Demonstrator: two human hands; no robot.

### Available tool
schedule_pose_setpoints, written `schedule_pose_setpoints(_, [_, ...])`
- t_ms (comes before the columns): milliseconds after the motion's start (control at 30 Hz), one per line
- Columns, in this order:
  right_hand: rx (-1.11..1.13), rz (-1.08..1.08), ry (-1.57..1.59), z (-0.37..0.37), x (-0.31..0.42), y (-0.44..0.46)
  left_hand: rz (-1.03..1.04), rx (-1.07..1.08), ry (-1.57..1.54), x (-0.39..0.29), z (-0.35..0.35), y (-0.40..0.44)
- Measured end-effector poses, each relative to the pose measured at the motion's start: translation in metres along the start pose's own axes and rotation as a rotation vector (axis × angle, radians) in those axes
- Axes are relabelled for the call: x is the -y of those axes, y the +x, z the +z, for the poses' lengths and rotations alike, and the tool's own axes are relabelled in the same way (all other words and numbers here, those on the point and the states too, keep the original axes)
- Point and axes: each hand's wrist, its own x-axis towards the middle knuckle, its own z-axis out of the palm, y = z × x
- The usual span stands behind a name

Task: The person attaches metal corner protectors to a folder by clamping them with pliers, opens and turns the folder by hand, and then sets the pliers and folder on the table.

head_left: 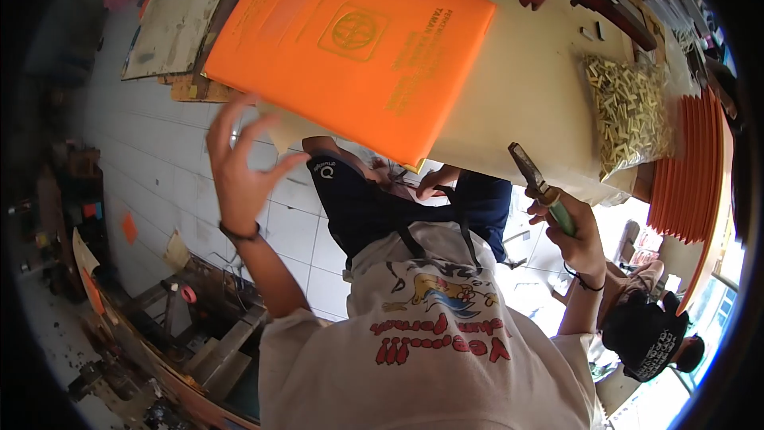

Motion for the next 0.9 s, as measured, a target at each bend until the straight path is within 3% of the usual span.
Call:
schedule_pose_setpoints(100, [-0.003, 0.038, 0.051, 0.006, -0.013, -0.005, 0.144, 0.093, 0.246, 0.033, 0.000, 0.030])
schedule_pose_setpoints(200, [0.028, 0.027, 0.001, 0.013, -0.012, -0.006, 0.179, 0.192, 0.135, 0.057, 0.023, 0.040])
schedule_pose_setpoints(300, [-0.004, 0.037, 0.039, 0.017, -0.021, -0.012, 0.160, 0.149, 0.161, 0.063, 0.028, 0.035])
schedule_pose_setpoints(500, [-0.031, -0.016, 0.192, 0.021, -0.030, -0.013, 0.239, 0.020, 0.251, 0.036, 0.027, 0.024])
schedule_pose_setpoints(733, [-0.094, -0.045, 0.306, 0.027, -0.023, -0.011, 0.238, -0.118, 0.039, -0.012, 0.043, 0.017])
schedule_pose_setpoints(900, [-0.131, -0.065, 0.369, 0.027, -0.024, -0.011, 0.195, 0.044, 0.109, -0.017, 0.032, 0.025])
